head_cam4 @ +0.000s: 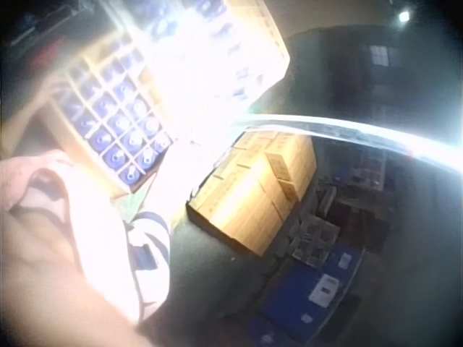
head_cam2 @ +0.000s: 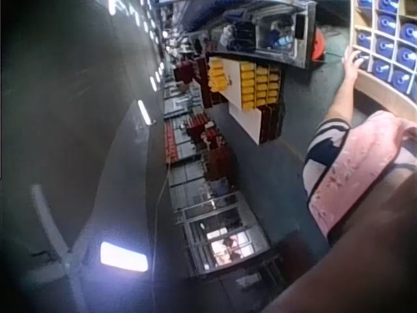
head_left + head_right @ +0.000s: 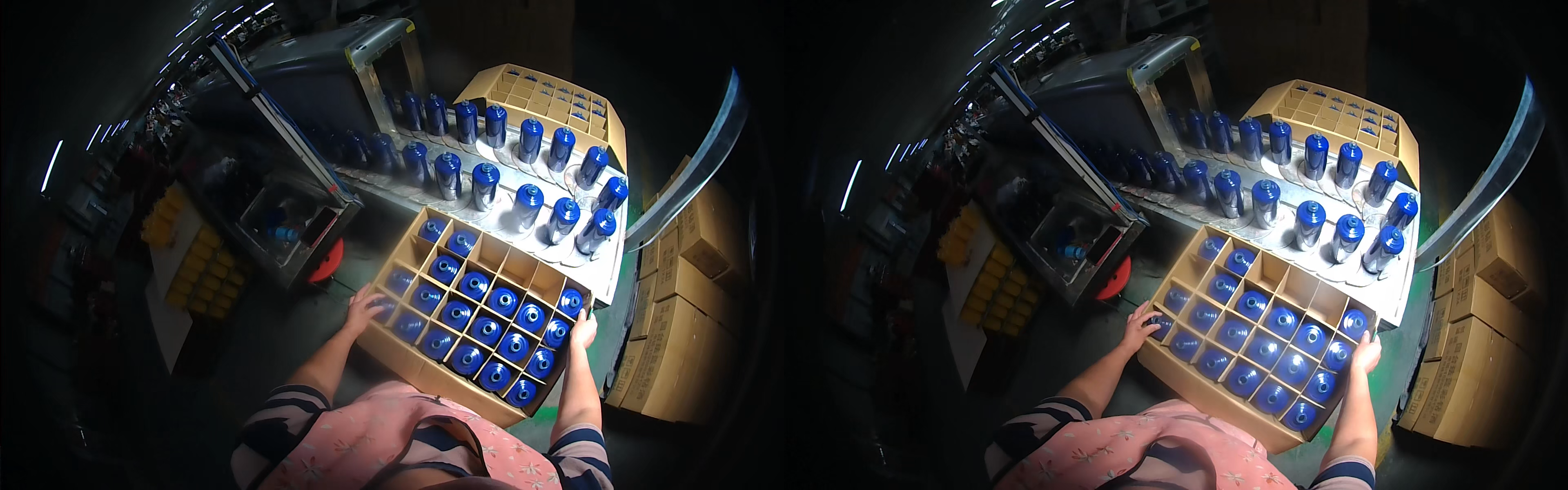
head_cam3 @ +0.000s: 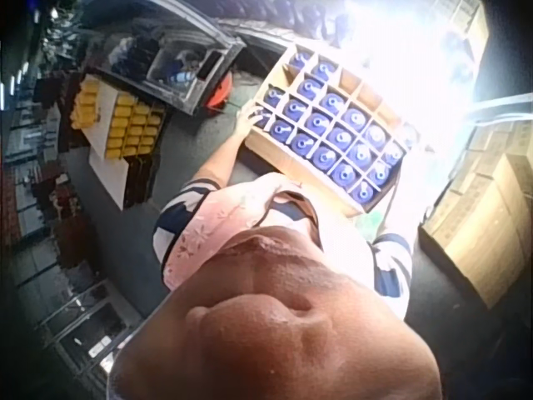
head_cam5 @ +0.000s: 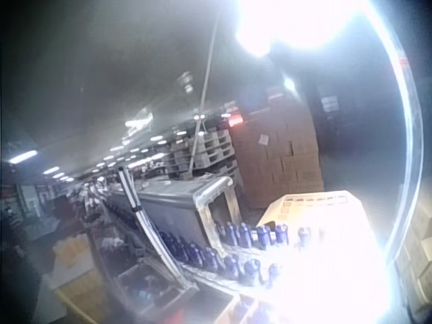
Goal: The person places a cardboard box on a conveyor and opens it. They then pick up blue bottles from the conveyor belt and place them one by one into the compartments of the box until it is full.
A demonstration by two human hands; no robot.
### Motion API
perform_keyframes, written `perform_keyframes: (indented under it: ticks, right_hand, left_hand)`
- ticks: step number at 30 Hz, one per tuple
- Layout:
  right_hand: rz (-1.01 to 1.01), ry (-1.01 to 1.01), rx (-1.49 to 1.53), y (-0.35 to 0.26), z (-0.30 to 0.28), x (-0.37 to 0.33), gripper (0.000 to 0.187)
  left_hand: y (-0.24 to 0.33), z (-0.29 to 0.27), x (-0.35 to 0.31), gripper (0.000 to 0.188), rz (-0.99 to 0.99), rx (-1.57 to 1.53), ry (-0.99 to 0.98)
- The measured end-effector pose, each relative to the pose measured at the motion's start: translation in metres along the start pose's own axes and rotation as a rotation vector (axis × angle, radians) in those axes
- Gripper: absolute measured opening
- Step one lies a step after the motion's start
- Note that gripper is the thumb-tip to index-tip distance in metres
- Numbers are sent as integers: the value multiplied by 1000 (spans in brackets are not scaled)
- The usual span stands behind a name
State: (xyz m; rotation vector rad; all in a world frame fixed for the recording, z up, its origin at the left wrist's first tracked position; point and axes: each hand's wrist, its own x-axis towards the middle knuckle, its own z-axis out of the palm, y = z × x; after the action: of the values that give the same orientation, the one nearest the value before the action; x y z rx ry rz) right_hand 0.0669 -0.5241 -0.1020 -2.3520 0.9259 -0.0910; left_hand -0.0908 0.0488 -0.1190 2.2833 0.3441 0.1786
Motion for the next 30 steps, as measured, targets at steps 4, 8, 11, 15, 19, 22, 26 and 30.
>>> perform_keyframes:
  ticks: [4,8,11,15,19,22,26,30]
  right_hand:
    - [-12,14,18,0,-8,-4,46]
    - [48,35,-52,6,-23,-14,48]
    - [112,59,-113,6,-26,-16,46]
    - [-18,18,0,-3,-21,-12,43]
    - [135,80,-121,-7,-14,-12,45]
    - [74,82,-135,-11,-7,-11,44]
    - [96,76,-159,-18,4,-7,48]
    - [144,82,-187,-20,8,-9,50]
  left_hand:
    - [3,-1,-6,42,-17,36,-12]
    - [5,-1,-22,40,-13,58,-54]
    - [4,-3,-23,41,-16,24,-100]
    - [-2,-8,-9,45,69,51,-106]
    - [-9,-16,11,48,52,66,-270]
    - [-11,-25,28,52,53,-7,-312]
    - [-7,-34,50,49,99,11,-367]
    - [-2,-41,61,46,110,23,-424]
